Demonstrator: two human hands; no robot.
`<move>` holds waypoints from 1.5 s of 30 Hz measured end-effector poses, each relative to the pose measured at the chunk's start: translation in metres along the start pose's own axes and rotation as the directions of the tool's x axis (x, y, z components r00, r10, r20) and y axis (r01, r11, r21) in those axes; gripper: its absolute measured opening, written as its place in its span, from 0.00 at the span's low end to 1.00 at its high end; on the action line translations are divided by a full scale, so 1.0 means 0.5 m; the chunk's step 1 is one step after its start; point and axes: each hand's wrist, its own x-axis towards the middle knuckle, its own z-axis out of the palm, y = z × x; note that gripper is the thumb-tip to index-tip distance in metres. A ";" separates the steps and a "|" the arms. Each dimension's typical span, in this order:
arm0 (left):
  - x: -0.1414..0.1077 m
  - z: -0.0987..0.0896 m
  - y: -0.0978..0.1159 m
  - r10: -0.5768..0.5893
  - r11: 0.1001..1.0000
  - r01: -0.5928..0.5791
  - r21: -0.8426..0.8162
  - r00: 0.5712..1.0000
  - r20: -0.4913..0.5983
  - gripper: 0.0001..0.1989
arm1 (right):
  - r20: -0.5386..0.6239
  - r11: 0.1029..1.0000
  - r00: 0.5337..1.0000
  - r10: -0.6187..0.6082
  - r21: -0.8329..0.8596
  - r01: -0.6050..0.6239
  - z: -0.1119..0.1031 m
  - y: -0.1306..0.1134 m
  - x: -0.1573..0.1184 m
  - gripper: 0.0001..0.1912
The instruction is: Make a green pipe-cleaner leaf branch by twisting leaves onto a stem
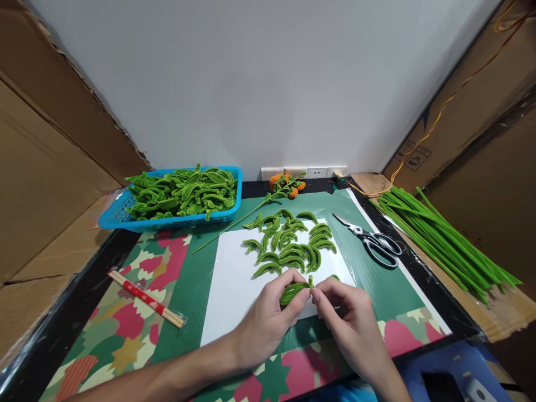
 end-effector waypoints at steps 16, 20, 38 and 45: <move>-0.001 -0.006 0.014 0.013 0.996 -0.011 0.088 1.000 -0.026 0.16 | -0.011 0.998 1.000 -0.016 -0.064 0.015 0.001 -0.004 0.000 0.24; -0.003 -0.005 0.016 -0.013 0.998 0.013 0.065 1.000 -0.002 0.16 | -0.049 0.991 0.998 -0.042 -0.129 0.035 0.007 -0.002 0.005 0.28; 0.006 -0.010 0.000 -0.032 0.986 0.037 -0.162 0.999 0.036 0.18 | 0.161 0.878 0.914 -0.372 -0.259 0.403 -0.043 0.017 -0.005 0.23; 0.008 -0.016 0.005 -0.042 0.985 0.054 -0.167 0.996 0.074 0.16 | 0.206 0.671 0.823 -0.529 -0.492 0.555 -0.064 0.018 0.016 0.17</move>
